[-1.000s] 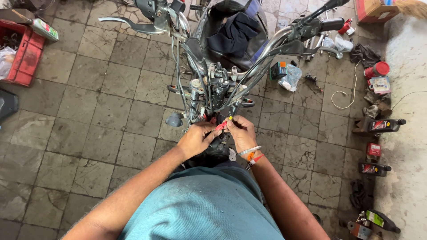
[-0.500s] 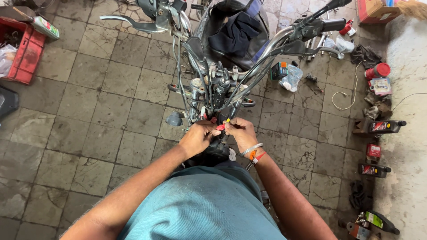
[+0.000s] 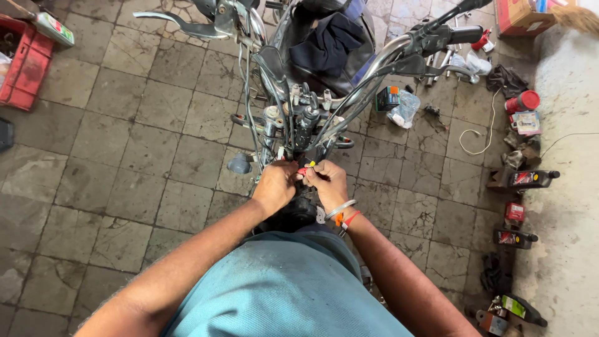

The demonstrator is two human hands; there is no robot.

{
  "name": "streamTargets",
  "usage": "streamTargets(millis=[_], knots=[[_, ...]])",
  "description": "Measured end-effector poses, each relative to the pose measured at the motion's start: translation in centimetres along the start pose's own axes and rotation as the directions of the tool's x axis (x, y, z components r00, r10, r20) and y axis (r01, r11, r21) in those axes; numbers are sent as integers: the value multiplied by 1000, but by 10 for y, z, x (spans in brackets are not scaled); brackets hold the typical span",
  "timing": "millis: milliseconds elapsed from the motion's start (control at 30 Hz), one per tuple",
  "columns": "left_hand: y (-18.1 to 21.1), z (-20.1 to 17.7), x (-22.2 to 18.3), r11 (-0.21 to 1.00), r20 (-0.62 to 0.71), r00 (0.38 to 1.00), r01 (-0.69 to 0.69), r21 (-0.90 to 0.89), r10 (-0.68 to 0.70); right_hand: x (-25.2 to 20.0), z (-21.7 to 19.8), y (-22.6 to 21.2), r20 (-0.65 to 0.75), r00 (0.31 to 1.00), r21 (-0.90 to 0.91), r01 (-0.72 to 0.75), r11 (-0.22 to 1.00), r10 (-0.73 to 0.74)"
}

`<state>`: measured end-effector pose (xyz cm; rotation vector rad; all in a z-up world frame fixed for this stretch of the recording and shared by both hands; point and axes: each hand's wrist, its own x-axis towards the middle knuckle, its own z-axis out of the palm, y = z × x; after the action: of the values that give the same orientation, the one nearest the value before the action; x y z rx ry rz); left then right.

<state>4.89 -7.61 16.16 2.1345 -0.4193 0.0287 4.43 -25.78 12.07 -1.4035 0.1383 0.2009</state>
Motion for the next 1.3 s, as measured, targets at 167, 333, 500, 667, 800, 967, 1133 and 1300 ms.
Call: streamTargets(millis=[167,333,500,667,800,967,1133,1300], knots=[[0,1,-1,978,59,983,180,-110,-174,-4,6,-14,36,999,-77,35,996,-32],[-4,-4,-5,959,65,978,208,-194,-199,-15,-9,-1,116,992,-211,76,975,-52],[7,-24,-10,967,182,978,139,-214,-100,-38,-19,17,70,901,-648,367,668,-428],[-3,-16,-22,988,76,992,-95,-119,104,-49,1,-29,301,951,-851,300,431,-69],[-22,-18,-34,749,-39,755,641,-169,-655,-43,-20,2,207,977,-870,210,446,-56],[-108,7,-82,629,205,596,754,189,-776,-52,-37,27,51,959,-735,224,640,-277],[-175,61,-118,807,368,720,547,223,-589,-63,-32,24,-7,912,-728,277,627,-410],[-132,51,-89,673,398,547,652,349,-736,-62,-30,26,-180,984,-636,-114,763,-3]])
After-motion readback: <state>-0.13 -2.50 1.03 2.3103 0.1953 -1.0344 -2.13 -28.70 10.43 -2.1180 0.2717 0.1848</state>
